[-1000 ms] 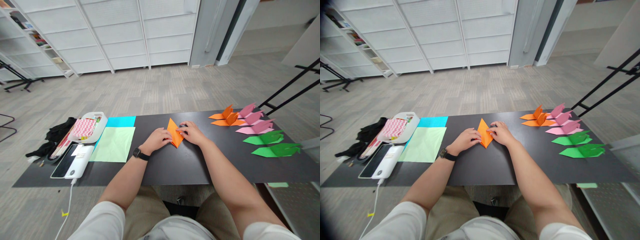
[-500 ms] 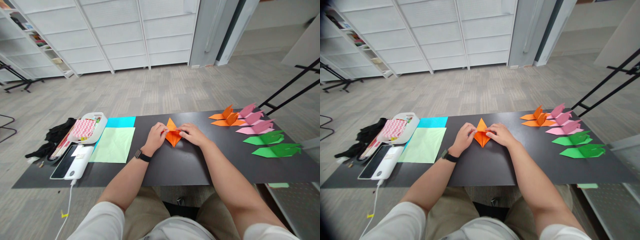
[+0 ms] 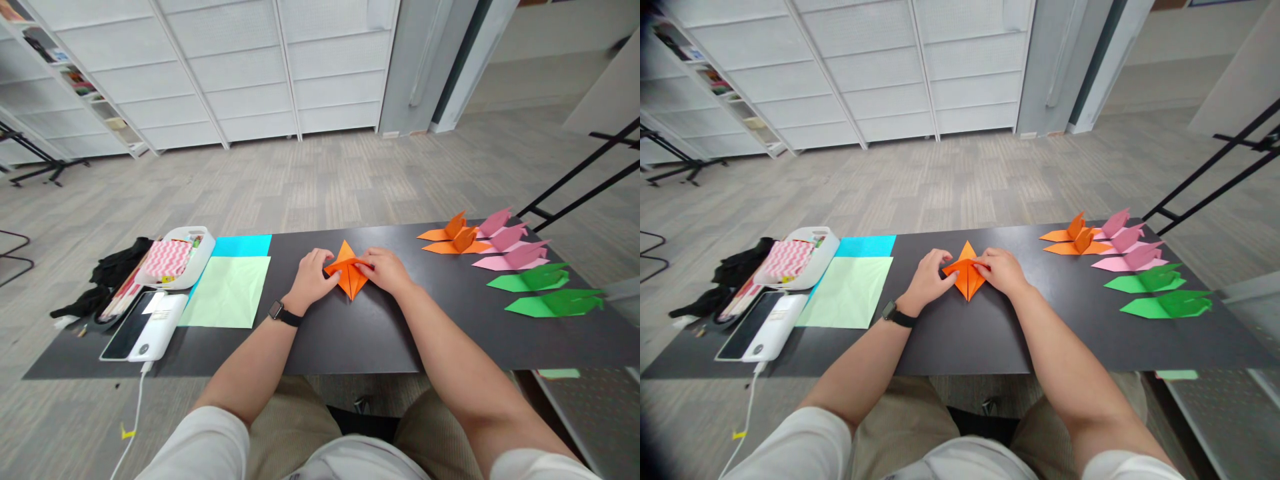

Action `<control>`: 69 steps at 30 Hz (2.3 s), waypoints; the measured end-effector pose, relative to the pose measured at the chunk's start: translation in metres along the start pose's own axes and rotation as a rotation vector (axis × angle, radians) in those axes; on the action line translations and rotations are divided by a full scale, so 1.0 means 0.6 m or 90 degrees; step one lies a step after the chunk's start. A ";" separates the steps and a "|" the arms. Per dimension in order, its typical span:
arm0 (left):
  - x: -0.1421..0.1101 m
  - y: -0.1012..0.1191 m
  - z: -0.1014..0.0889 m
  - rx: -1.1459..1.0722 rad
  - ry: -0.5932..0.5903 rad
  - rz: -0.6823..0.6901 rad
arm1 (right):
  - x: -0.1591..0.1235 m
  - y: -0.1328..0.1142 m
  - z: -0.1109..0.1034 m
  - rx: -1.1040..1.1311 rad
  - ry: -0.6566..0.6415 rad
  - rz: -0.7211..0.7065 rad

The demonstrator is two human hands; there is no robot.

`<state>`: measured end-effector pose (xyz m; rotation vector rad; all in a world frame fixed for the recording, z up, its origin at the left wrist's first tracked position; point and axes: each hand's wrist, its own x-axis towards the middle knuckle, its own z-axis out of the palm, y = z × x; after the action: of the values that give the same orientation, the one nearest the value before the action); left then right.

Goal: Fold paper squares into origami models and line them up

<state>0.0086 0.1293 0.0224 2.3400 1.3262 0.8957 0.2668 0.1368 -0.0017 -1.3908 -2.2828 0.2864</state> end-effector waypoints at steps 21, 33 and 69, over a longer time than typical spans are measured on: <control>0.003 -0.010 0.014 0.076 -0.042 -0.105 | 0.007 -0.024 0.000 -0.082 -0.022 0.050; 0.001 0.013 0.007 -0.042 -0.105 -0.030 | 0.003 -0.031 -0.007 -0.087 -0.044 0.145; -0.005 -0.034 0.000 0.112 0.015 0.030 | -0.011 -0.026 -0.040 0.003 0.107 -0.008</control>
<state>-0.0057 0.1375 0.0103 2.5091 1.4171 0.8555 0.2687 0.1224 0.0237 -1.3455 -2.1520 0.1642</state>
